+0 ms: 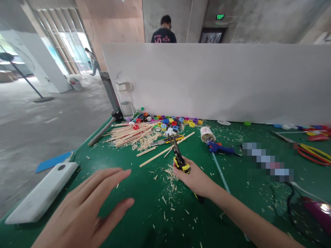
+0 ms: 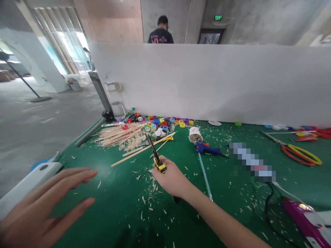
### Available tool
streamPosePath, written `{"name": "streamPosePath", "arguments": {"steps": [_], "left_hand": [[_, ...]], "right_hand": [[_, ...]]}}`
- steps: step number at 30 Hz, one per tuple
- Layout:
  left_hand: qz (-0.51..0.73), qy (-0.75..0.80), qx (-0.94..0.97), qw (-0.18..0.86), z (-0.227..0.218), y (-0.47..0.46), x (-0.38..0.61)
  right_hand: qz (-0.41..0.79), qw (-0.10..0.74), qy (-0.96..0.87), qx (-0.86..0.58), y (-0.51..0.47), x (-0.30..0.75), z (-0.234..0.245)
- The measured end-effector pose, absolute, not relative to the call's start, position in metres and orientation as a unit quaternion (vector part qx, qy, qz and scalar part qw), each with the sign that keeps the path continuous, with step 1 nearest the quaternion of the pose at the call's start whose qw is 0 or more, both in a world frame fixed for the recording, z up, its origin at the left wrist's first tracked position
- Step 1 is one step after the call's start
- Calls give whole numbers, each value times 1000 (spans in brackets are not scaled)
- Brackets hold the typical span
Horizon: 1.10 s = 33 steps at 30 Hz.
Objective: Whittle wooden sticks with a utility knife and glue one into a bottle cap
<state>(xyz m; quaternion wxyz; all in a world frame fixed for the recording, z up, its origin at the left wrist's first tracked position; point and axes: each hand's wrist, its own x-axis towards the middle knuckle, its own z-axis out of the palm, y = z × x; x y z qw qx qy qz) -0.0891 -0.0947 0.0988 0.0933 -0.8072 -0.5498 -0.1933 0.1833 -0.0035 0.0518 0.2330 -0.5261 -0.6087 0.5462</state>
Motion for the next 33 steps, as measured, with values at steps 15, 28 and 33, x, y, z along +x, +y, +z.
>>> {"name": "streamPosePath", "arguments": {"steps": [15, 28, 33], "left_hand": [[-121, -516, -848, -10, 134, 7, 15], [-115, -448, -881, 100, 113, 13, 8], [-126, -380, -885, 238, 102, 11, 6]], "right_hand": [[524, 380, -595, -476, 6, 186, 38], [575, 362, -587, -440, 8, 194, 43], [555, 350, -598, -460, 9, 191, 41]]}}
